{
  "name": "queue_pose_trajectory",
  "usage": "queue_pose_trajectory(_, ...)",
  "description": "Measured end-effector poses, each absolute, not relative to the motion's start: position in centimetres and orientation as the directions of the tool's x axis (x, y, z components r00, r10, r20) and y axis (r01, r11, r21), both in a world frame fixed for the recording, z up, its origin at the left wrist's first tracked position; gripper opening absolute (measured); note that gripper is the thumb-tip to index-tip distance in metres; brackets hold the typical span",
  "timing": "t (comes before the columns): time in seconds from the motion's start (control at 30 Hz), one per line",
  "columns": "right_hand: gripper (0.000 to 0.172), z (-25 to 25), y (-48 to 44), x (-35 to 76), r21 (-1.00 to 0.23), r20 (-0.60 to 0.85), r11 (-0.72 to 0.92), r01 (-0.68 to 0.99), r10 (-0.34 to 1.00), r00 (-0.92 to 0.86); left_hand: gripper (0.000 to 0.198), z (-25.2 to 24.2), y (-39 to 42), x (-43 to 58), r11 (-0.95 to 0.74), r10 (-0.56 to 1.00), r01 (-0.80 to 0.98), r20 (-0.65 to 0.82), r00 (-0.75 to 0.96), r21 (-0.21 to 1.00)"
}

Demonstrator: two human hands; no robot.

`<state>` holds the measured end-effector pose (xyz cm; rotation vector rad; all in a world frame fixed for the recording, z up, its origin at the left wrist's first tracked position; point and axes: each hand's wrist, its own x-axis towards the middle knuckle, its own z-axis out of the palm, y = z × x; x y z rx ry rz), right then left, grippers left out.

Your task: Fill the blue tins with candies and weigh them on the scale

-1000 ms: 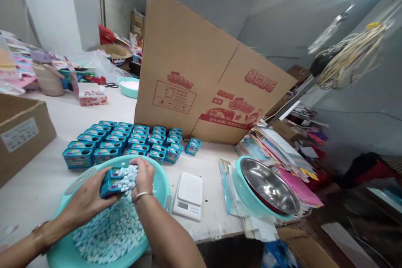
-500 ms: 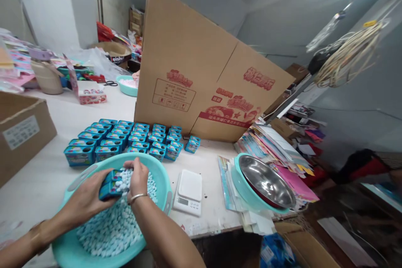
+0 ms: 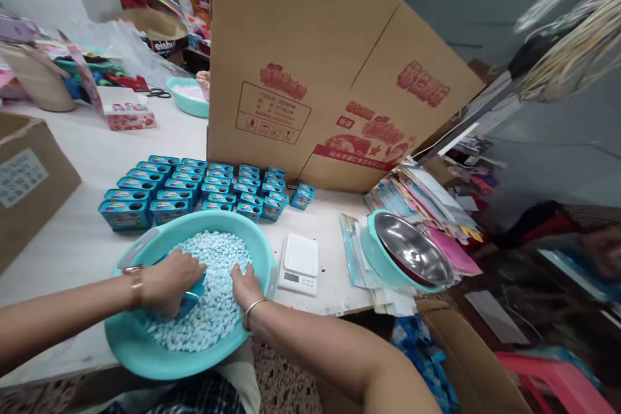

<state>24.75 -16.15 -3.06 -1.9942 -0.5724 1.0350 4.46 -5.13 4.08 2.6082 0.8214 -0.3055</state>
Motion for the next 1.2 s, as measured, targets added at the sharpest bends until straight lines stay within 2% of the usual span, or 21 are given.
queue_pose_trajectory(0.13,0.053,-5.5,-15.4,21.2,-0.737,-0.536,-0.672,-0.070,0.518,0.667,0.061,2.3,-5.7,6.0,-0.742,0.510,0.604,-0.340,0.790,0.290)
queue_pose_trajectory(0.27,0.046,-7.2,-12.7,18.3,-0.821,-0.524,-0.486,-0.299,0.436,0.732,0.063,2.0,-6.1,4.7,-0.672,0.596,0.673,-0.315,0.739,0.309)
queue_pose_trajectory(0.4,0.033,-6.4,-9.0,17.7,-0.863,-0.505,-0.315,-0.395,0.529,0.682,0.069,0.8,-6.1,3.3,-0.574,0.701,0.749,-0.274,0.659,0.332)
queue_pose_trajectory(0.47,0.028,-4.8,-7.7,17.8,-0.876,-0.467,-0.219,-0.430,0.603,0.646,0.076,-0.5,-6.5,2.6,-0.492,0.786,0.753,-0.147,0.600,0.437)
queue_pose_trajectory(0.57,0.023,-1.8,-6.7,18.2,-0.889,-0.364,-0.072,-0.452,0.712,0.601,0.078,-2.4,-7.4,2.1,-0.374,0.902,0.650,0.095,0.422,0.661)
queue_pose_trajectory(0.67,0.022,0.9,-6.5,18.4,-0.898,-0.287,-0.009,-0.441,0.771,0.568,0.074,-2.7,-8.3,2.5,-0.324,0.940,0.539,0.199,0.277,0.777)
queue_pose_trajectory(0.9,0.023,4.9,-6.7,18.4,-0.920,-0.204,0.000,-0.391,0.853,0.480,0.071,-0.5,-7.9,3.4,-0.333,0.942,0.450,0.270,0.200,0.828)
queue_pose_trajectory(1.2,0.011,5.6,-6.1,18.1,-0.921,-0.230,-0.034,-0.389,0.852,0.470,0.074,0.6,-7.4,3.5,-0.291,0.950,0.416,0.210,0.230,0.861)
